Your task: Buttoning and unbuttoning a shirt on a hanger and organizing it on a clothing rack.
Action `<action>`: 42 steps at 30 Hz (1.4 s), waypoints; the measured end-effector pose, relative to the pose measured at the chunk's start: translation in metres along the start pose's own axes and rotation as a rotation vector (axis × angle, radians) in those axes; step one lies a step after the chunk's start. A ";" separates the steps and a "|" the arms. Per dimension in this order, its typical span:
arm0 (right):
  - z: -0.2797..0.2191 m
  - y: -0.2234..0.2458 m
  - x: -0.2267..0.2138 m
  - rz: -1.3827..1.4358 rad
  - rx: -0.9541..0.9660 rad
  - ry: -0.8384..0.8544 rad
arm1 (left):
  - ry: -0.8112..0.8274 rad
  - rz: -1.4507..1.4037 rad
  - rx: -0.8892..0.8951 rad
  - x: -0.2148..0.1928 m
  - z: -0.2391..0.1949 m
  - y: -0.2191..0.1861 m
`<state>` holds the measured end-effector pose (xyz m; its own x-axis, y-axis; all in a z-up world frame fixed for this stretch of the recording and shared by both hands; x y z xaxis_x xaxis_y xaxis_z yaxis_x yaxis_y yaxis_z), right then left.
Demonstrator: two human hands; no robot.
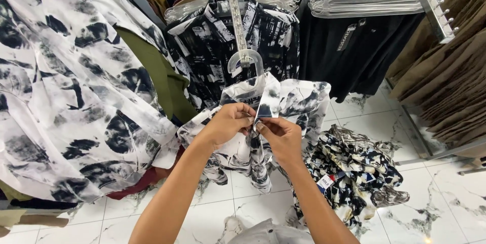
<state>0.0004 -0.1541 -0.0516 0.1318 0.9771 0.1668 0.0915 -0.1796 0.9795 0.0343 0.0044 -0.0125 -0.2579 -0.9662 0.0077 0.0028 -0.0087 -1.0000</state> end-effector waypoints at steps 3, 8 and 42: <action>0.006 -0.008 -0.005 -0.035 0.011 -0.006 | 0.020 0.151 0.038 0.001 -0.001 -0.001; 0.005 -0.014 -0.004 -0.060 -0.001 -0.026 | -0.027 0.358 0.064 0.012 -0.017 -0.019; -0.005 -0.005 0.004 -0.013 0.190 -0.056 | -0.244 0.450 0.292 0.025 -0.024 -0.002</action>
<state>-0.0041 -0.1483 -0.0556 0.1837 0.9726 0.1428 0.2772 -0.1906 0.9417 0.0046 -0.0131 -0.0110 0.0596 -0.9226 -0.3812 0.3358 0.3781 -0.8627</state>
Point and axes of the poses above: each hand's wrist, its own z-axis towards the middle knuckle, its own x-axis out of the palm, y = z × x, the point moved 3 cm from there along z, towards the middle knuckle, and after that the axes turned 15 degrees about x, right-handed, at the moved point
